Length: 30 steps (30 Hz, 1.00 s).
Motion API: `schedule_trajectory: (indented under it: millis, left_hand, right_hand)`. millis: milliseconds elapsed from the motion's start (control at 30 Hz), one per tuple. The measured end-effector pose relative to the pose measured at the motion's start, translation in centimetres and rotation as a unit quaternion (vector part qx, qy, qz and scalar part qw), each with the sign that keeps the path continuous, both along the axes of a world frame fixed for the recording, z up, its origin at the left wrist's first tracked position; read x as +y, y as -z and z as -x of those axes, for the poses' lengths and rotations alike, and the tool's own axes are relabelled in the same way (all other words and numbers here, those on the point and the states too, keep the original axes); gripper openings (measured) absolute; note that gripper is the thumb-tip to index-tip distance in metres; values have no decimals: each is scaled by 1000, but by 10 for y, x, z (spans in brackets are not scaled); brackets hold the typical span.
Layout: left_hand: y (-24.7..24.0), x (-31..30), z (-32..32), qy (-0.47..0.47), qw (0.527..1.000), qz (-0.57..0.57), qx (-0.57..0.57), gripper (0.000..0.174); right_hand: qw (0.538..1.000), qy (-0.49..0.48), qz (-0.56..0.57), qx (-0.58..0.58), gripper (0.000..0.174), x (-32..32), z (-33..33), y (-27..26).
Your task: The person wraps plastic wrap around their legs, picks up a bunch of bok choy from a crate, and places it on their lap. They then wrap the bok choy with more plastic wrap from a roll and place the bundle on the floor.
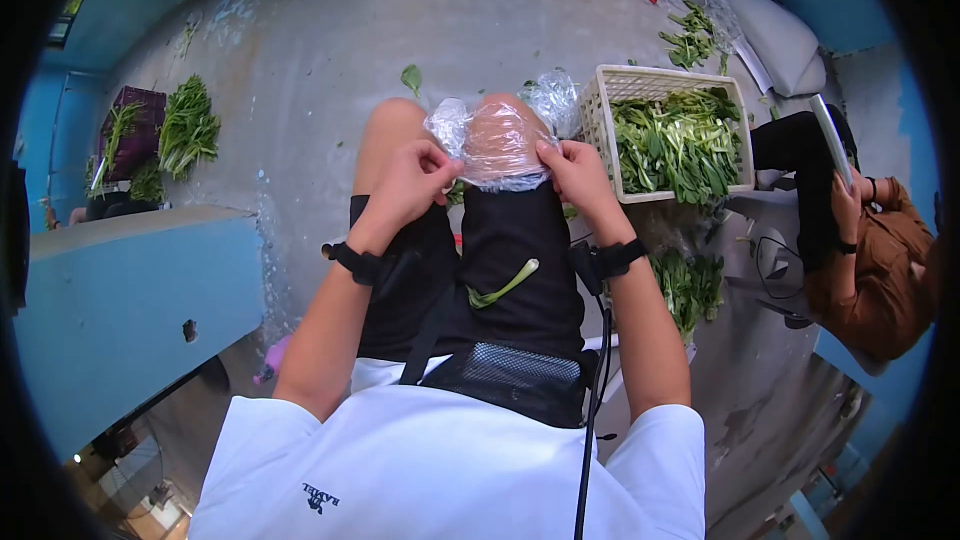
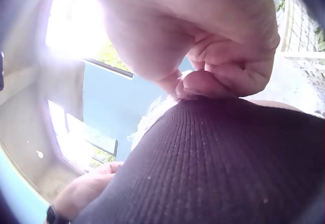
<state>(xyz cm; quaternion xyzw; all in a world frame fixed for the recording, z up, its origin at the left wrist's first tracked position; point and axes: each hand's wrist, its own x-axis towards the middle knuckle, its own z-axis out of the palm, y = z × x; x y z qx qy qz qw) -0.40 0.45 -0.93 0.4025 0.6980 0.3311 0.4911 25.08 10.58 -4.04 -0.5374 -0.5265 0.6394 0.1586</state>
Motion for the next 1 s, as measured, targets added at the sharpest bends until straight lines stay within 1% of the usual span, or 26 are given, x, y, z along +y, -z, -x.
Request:
schedule_trajectory:
  millis: [33, 100, 133, 200, 233, 267, 300, 333, 367, 400, 433, 467, 500, 533, 567, 633, 667, 733, 767, 800, 833, 867, 900, 933, 967, 1000]
  left_hand:
    - [-4, -3, 1, 0, 1000, 1, 0, 22]
    - [-13, -9, 0, -95, 986, 33, -132, 24]
    - [-12, -12, -5, -95, 986, 34, -132, 24]
    - [-1, -14, -16, -126, 985, 20, -115, 33]
    - [11, -16, -15, -128, 985, 18, -114, 33]
    - [26, -18, -14, -96, 994, -32, -46, 38]
    - [25, -17, -16, -62, 994, -82, 21, 43]
    - [24, -18, -19, -101, 991, -86, -9, 47]
    - [23, -20, -21, -102, 991, -86, -11, 47]
    - [12, -19, -23, -153, 981, -105, -48, 48]
    - [5, -18, -24, -204, 967, -126, -85, 49]
    - [3, -18, -25, -205, 967, -128, -84, 49]
    - [2, -20, -26, -217, 960, -160, -82, 46]
    - [1, -22, -28, -228, 951, -191, -79, 42]
    - [4, -26, -29, -229, 951, -191, -79, 42]
    - [7, -29, -31, -256, 936, -141, -197, 32]
    - [8, -31, -27, -257, 936, -142, -197, 32]
    - [-5, -36, -14, -228, 915, 15, -332, 25]
    - [-12, -38, -9, -228, 915, 16, -332, 25]
    - [-20, -38, -4, -180, 956, 34, -228, 26]
    - [-23, -37, -1, -128, 983, 50, -120, 28]
    - [4, -40, 1, -135, 981, -124, 65, 36]
    - [-5, -35, 3, -135, 981, -124, 66, 36]
    - [-22, -28, 5, -110, 974, -138, 143, 36]
    - [-31, -20, 7, -84, 960, -151, 220, 38]
    - [-28, -11, 9, -85, 960, -152, 220, 38]
  right_hand:
    - [1000, 0, 1, 0, 40, 0, -3, -1]
    - [999, 4, 37, 13, 39, 0, -9, -3]
    - [999, 4, 38, 13, 39, 0, -11, -2]
    - [998, 2, 53, 38, 36, 2, -13, 1]
    - [998, 0, 51, 39, 36, 3, -11, -1]
    - [995, -2, 69, 65, 33, 4, -10, -5]
    - [992, -2, 87, 90, 30, 5, -11, -8]
    - [992, -2, 86, 89, 30, 7, -13, -7]
    - [988, -11, 103, 110, 25, 9, -15, -5]
    - [984, -20, 121, 132, 19, 11, -17, -3]
    - [984, -21, 119, 132, 19, 13, -18, -3]
    - [983, -24, 133, 127, 16, 15, -18, -2]
    - [981, -27, 149, 122, 13, 16, -18, 0]
    - [981, -27, 149, 122, 13, 15, -19, 2]
    - [979, -19, 157, 132, 13, 14, -21, 3]
    - [976, -12, 166, 140, 12, 12, -22, 1]
    - [971, -7, 180, 156, 13, 11, -23, -1]
    - [966, -2, 195, 171, 14, 11, -26, -1]
    - [964, -9, 186, 189, 16, 10, -28, -1]
    - [962, -17, 177, 207, 18, 10, -29, -1]
    - [962, -17, 177, 207, 18, 11, -31, -2]
    - [965, -30, 165, 199, 20, 13, -32, -5]
    - [968, -44, 153, 192, 23, 14, -32, -9]
    - [968, -45, 153, 193, 23, 18, -31, -12]
    - [987, -36, 108, 114, 26, 23, -29, -17]
    - [997, -26, 61, 33, 30, 28, -26, -18]
